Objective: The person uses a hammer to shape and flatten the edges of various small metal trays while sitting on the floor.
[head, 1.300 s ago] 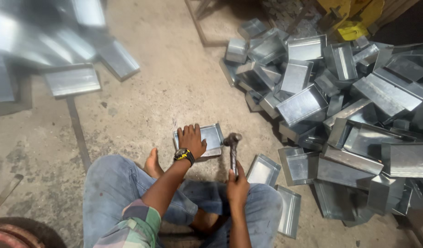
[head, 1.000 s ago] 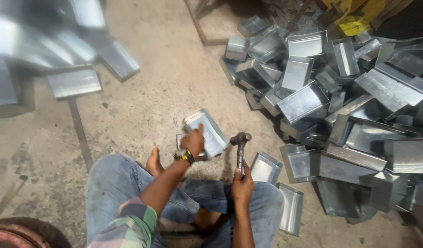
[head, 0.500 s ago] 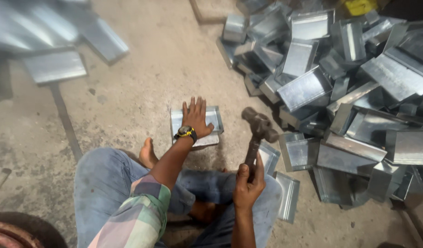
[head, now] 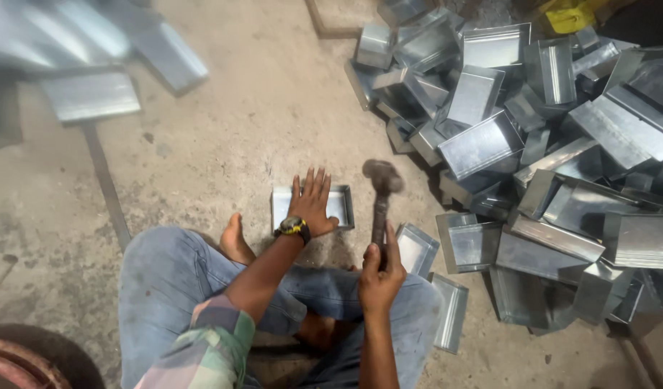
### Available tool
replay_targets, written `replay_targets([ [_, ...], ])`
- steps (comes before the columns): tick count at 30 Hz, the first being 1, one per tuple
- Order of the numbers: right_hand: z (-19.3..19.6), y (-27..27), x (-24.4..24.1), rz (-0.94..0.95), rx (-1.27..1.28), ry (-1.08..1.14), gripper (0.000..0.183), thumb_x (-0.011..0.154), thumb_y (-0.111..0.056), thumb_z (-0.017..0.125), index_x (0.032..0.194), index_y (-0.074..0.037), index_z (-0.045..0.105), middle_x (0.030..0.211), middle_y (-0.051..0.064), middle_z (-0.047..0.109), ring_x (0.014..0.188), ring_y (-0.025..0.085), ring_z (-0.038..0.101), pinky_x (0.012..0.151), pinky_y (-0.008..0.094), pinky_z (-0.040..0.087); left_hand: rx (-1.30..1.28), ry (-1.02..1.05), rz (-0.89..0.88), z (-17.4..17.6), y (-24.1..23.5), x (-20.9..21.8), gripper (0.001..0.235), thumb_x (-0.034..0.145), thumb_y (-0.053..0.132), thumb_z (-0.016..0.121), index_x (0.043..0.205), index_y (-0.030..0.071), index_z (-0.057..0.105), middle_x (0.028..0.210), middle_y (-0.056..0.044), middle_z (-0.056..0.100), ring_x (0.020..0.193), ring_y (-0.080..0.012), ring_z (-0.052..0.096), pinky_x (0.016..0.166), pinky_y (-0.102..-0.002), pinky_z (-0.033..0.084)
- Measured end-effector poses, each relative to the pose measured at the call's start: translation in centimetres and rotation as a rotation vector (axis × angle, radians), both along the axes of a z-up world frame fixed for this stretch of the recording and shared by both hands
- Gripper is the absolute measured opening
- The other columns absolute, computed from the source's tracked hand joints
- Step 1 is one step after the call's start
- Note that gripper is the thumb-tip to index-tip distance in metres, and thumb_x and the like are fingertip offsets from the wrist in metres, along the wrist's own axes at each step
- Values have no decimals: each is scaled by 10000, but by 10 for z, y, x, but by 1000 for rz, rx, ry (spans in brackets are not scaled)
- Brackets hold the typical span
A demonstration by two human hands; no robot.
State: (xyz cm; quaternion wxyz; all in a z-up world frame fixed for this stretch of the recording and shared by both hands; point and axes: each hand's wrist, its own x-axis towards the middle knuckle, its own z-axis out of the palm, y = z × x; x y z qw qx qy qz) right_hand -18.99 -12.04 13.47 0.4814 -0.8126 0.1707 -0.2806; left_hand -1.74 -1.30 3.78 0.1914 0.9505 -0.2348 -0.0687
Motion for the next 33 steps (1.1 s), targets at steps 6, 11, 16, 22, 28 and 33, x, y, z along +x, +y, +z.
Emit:
replay_targets([
  [6, -34, 3, 16, -58, -97, 156, 472, 998, -146, 581, 1470, -130, 582, 654, 77, 555, 566, 130, 482, 536, 327, 464, -15, -34, 19, -7, 3, -11, 1108, 718, 490, 616, 1608, 37, 138, 1701, -183, 128, 1577, -371, 51, 1232, -599, 2],
  [11, -65, -24, 10, -71, -239, 266, 459, 963, -154, 646, 1421, -177, 639, 766, 78, 691, 685, 68, 581, 623, 335, 502, 36, -5, 8, -26, -5, 18, 888, 805, 362, 637, 1572, 24, 343, 1406, -197, 539, 1316, -381, 483, 1080, -588, 329],
  [16, -53, -29, -9, -171, 22, 352, 454, 982, -154, 617, 1434, -191, 623, 644, 71, 592, 578, 134, 530, 559, 346, 468, 67, 0, 23, -43, 4, 54, 184, 960, 190, 594, 1097, 137, 705, 1154, -130, 697, 1097, -328, 665, 932, -497, 495],
  [22, 11, -19, -15, 3, 282, -74, 542, 998, -129, 611, 1526, -88, 497, 648, -20, 543, 506, 51, 432, 441, 238, 347, -49, -420, -92, 8, 32, 27, 272, 757, 152, 694, 1025, 116, 668, 1037, -105, 647, 1023, -311, 602, 839, -461, 449],
  [28, 39, -7, -18, 58, 228, -367, 549, 1042, -136, 575, 1564, -77, 415, 728, -17, 588, 552, 27, 478, 470, 210, 382, -78, -330, -87, 57, 46, -6, 459, 623, 268, 771, 1006, 63, 623, 994, -134, 629, 981, -333, 586, 815, -477, 436],
  [33, 11, -2, 10, 10, -102, 19, 527, 1040, -127, 570, 1556, -126, 464, 754, 39, 678, 567, 86, 564, 537, 278, 486, -25, -353, -74, 57, 37, 2, 377, 679, 234, 751, 994, 77, 617, 974, -122, 638, 970, -326, 600, 837, -469, 445],
])
